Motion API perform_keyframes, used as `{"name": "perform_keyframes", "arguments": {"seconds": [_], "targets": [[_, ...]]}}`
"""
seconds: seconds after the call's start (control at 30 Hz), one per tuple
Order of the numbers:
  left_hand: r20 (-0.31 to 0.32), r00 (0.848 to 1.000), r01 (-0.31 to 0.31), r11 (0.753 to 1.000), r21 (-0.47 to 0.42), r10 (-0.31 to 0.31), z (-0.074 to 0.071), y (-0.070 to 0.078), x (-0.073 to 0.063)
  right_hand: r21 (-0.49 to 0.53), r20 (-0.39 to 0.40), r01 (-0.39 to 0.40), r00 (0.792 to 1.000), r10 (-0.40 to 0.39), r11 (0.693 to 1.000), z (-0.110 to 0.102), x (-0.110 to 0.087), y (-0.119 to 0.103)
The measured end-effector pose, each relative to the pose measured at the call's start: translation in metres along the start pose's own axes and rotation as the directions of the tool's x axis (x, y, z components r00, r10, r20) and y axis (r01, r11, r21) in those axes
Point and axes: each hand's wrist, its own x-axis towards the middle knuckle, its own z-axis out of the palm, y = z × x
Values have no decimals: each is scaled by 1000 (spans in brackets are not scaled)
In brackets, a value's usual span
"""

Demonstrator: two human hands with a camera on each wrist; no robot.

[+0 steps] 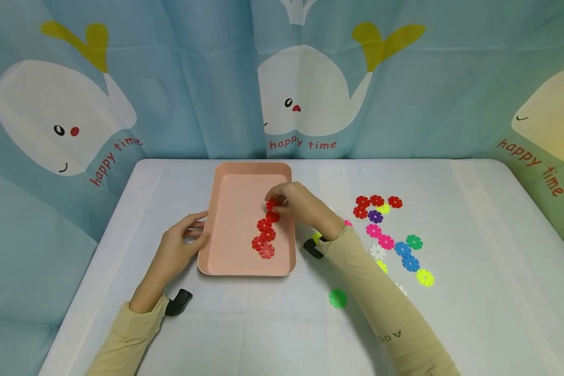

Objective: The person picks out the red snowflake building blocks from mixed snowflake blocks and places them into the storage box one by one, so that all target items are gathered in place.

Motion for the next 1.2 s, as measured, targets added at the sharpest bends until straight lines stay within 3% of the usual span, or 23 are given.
{"name": "perform_keyframes", "arguments": {"seconds": [0.43,0.77,1.2], "targets": [[6,1000,16,1000,1,-16,0,-1,0,57,30,5,1000,-7,998,8,9,1],[5,1000,5,1000,5,-5,0,-1,0,4,48,-16,999,16,1000,13,15,0],[11,1000,15,1000,7,-15,0,-1,0,10,56,-7,998,6,1000,13,18,0]]}}
